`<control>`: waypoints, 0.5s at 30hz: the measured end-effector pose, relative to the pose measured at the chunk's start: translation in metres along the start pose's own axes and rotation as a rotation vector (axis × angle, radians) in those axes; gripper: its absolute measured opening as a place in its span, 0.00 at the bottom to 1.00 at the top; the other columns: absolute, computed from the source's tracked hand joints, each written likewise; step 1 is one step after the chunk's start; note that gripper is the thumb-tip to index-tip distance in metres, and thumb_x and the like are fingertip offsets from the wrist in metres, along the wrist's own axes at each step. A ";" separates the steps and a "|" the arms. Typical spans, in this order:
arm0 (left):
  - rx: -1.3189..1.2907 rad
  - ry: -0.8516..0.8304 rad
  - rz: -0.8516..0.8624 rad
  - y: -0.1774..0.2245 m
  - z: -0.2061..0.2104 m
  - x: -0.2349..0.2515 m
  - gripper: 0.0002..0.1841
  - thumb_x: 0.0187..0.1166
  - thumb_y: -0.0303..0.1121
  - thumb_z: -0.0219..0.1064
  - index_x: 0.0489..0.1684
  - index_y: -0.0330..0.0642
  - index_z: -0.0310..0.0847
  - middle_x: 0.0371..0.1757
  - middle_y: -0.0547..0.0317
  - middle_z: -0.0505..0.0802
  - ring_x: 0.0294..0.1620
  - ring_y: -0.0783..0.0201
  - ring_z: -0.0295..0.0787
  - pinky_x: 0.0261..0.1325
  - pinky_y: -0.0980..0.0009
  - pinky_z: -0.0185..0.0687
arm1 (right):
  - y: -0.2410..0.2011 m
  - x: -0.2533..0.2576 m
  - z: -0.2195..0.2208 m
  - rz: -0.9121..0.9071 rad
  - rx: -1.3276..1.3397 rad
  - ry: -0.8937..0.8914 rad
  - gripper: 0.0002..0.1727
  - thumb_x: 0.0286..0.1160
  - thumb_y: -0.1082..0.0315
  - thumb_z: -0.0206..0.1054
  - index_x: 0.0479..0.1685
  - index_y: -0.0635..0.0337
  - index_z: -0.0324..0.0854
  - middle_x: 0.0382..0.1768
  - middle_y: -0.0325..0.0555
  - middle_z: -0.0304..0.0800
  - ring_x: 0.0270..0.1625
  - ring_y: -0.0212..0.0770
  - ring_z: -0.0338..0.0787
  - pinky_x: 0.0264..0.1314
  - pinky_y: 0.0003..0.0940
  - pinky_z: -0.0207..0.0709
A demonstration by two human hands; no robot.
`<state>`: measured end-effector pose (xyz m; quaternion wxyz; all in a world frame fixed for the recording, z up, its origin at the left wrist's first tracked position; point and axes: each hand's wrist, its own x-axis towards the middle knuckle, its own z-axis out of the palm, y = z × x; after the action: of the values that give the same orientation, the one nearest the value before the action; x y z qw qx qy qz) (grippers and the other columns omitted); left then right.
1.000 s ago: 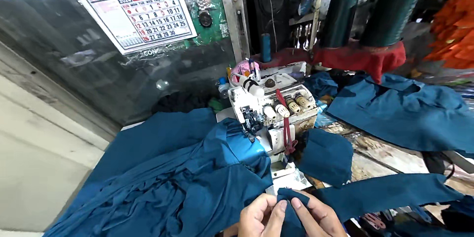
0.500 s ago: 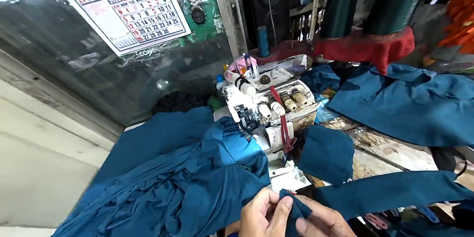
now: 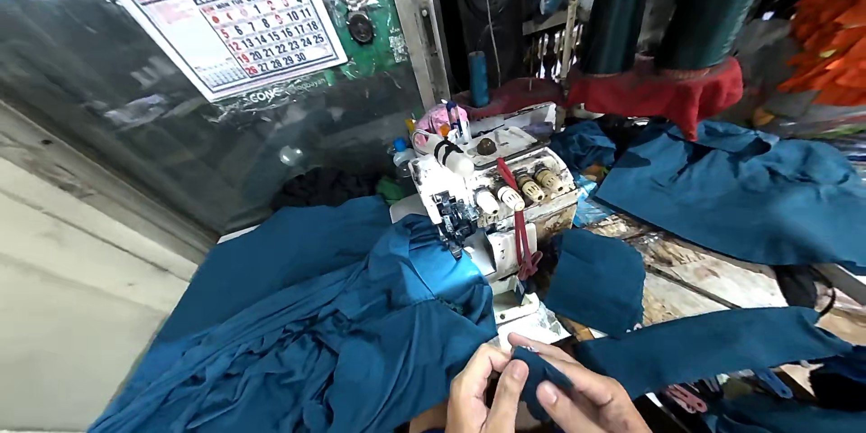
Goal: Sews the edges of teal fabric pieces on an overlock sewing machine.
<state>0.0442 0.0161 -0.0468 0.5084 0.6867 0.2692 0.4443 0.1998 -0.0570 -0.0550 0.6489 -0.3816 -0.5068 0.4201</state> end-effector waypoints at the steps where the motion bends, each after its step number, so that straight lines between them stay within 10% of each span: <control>1: 0.008 0.024 -0.031 0.004 0.002 0.000 0.09 0.87 0.29 0.61 0.37 0.33 0.83 0.34 0.56 0.88 0.32 0.67 0.86 0.35 0.73 0.86 | -0.007 0.001 0.005 0.026 -0.003 0.026 0.16 0.83 0.74 0.65 0.63 0.73 0.86 0.73 0.61 0.84 0.75 0.53 0.84 0.78 0.48 0.81; 4: 0.081 0.058 -0.091 0.012 0.004 -0.001 0.10 0.86 0.32 0.64 0.36 0.35 0.84 0.30 0.60 0.87 0.29 0.70 0.85 0.34 0.74 0.84 | -0.025 0.002 0.013 0.130 -0.058 0.131 0.13 0.85 0.75 0.61 0.58 0.70 0.89 0.58 0.49 0.95 0.56 0.38 0.95 0.58 0.33 0.90; 7: 0.136 0.044 -0.057 0.009 0.000 -0.004 0.09 0.87 0.31 0.63 0.36 0.38 0.82 0.29 0.60 0.87 0.28 0.68 0.84 0.31 0.72 0.84 | -0.013 -0.004 0.002 0.125 0.018 0.025 0.18 0.93 0.69 0.52 0.61 0.70 0.86 0.59 0.53 0.92 0.60 0.41 0.91 0.64 0.40 0.86; 10: 0.183 0.046 -0.059 0.011 0.000 -0.005 0.09 0.87 0.32 0.62 0.36 0.39 0.83 0.28 0.61 0.88 0.27 0.69 0.85 0.30 0.73 0.84 | -0.010 -0.005 0.001 0.084 -0.015 -0.027 0.19 0.82 0.74 0.66 0.69 0.72 0.82 0.66 0.57 0.89 0.66 0.49 0.90 0.71 0.47 0.87; 15: 0.204 0.059 -0.075 0.014 0.002 -0.005 0.10 0.87 0.33 0.63 0.35 0.40 0.82 0.26 0.62 0.87 0.23 0.69 0.83 0.25 0.73 0.81 | -0.012 -0.005 -0.001 0.095 -0.054 0.024 0.20 0.94 0.67 0.49 0.55 0.66 0.89 0.46 0.44 0.94 0.46 0.33 0.90 0.50 0.31 0.84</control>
<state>0.0426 0.0059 -0.0353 0.4441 0.7111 0.3533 0.4151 0.2017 -0.0659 -0.0463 0.6238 -0.4277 -0.4912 0.4321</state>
